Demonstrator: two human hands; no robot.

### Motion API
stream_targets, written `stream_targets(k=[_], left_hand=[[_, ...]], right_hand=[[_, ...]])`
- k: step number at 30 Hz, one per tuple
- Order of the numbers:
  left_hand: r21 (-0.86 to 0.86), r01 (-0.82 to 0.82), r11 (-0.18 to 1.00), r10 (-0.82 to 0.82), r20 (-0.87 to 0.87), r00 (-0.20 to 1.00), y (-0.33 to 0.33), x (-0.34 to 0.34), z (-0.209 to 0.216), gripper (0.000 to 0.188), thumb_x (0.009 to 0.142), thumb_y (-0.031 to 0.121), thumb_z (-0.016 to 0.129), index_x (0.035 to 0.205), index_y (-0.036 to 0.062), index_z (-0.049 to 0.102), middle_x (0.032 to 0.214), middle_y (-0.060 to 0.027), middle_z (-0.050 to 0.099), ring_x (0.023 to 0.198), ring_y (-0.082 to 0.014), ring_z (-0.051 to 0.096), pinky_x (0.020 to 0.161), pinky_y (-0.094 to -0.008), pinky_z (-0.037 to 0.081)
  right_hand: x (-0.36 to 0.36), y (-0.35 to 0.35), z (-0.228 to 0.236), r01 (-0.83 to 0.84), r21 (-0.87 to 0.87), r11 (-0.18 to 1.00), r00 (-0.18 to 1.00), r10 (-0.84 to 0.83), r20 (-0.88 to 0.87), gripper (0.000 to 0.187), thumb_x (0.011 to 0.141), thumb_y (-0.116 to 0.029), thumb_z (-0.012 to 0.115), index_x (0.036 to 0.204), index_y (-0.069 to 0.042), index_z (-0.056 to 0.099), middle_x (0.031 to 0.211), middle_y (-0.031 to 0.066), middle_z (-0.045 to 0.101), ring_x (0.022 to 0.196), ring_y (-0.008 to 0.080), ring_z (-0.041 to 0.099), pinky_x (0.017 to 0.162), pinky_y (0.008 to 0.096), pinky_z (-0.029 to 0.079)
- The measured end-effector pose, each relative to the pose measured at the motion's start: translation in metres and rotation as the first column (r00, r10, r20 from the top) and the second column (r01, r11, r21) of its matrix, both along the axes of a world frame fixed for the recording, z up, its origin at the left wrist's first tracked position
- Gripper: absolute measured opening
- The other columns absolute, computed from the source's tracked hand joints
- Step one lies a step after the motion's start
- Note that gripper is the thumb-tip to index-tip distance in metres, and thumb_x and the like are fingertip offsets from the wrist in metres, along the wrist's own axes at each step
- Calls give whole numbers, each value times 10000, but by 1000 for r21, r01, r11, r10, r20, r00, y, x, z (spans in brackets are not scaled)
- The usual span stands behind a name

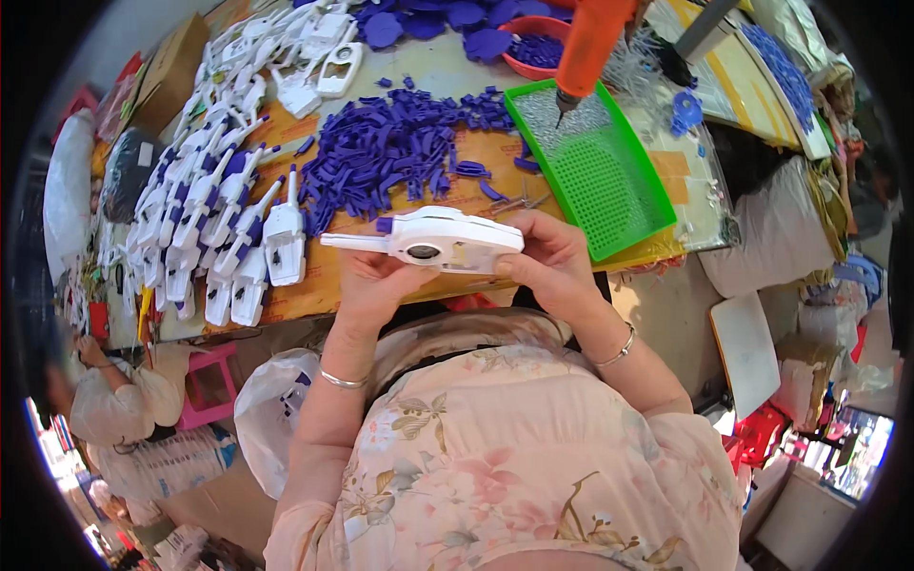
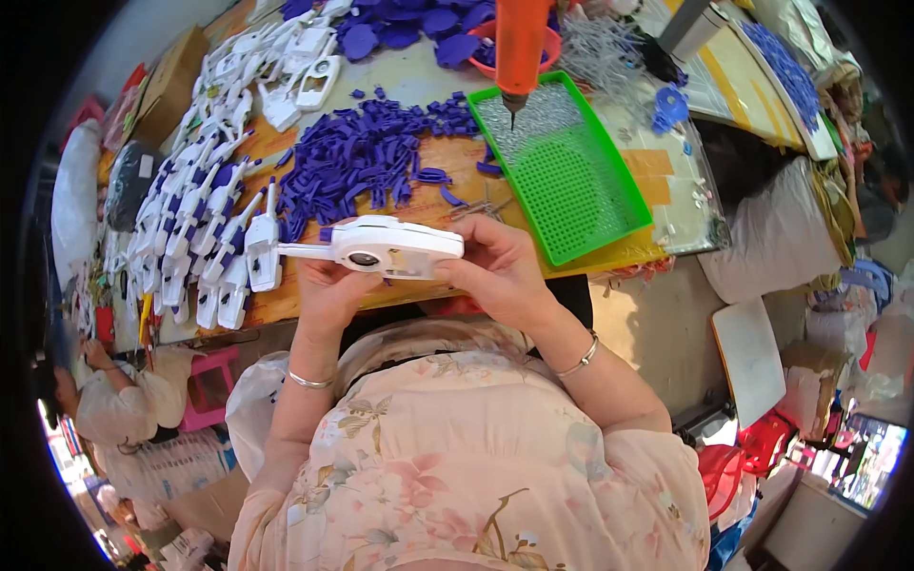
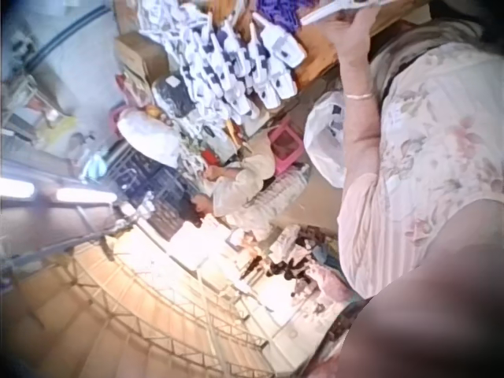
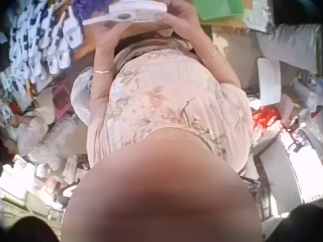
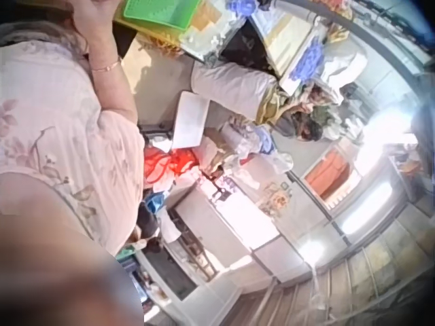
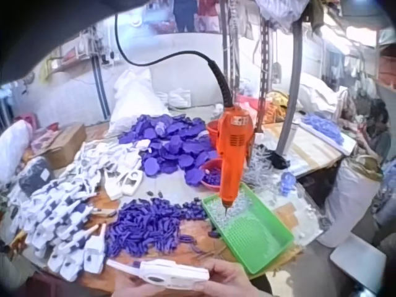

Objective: Assembling the internal components and housing of a toy walkie-talkie.

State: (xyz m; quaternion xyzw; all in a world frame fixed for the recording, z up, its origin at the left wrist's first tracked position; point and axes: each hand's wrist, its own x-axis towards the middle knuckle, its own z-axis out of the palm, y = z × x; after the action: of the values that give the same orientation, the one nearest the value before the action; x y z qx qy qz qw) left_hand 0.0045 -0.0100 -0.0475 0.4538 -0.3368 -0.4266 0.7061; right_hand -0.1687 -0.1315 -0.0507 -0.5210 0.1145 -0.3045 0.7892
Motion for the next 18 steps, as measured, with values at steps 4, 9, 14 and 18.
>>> stream_targets(k=[4,9,14,18], left_hand=[[-41,-37,998,39,28,999,4,-2,0,429,684,-99,692,1095,-26,589,1044,-106,637,957,-179,607,870,-334,488],[-23,-91,996,92,83,992,1,-2,-3,382,707,-81,682,1074,-24,590,1003,-95,637,862,-167,629,732,-305,544],[171,-49,984,85,-206,975,-11,-6,13,246,779,-30,609,1021,-54,575,956,-146,630,724,-212,652,586,-317,582],[178,-14,984,68,-298,952,-17,-4,19,329,793,-1,606,1094,-41,479,920,-155,622,670,-211,658,537,-292,583]], right_hand=[[-1,3,4,-3,-47,999,1000,3,-14,174,822,-13,639,980,-8,566,910,-10,585,807,38,526,699,187,442],[3,1,2,48,-110,993,994,-59,-95,157,850,-64,622,985,-1,573,881,-11,589,778,36,520,677,186,442],[8,-5,1,-6,305,952,987,55,-153,204,900,-171,574,995,10,588,841,43,614,655,93,597,570,240,525],[9,-9,6,-36,394,918,982,105,-154,240,885,-189,603,993,24,583,821,77,621,624,120,607,538,256,535]])
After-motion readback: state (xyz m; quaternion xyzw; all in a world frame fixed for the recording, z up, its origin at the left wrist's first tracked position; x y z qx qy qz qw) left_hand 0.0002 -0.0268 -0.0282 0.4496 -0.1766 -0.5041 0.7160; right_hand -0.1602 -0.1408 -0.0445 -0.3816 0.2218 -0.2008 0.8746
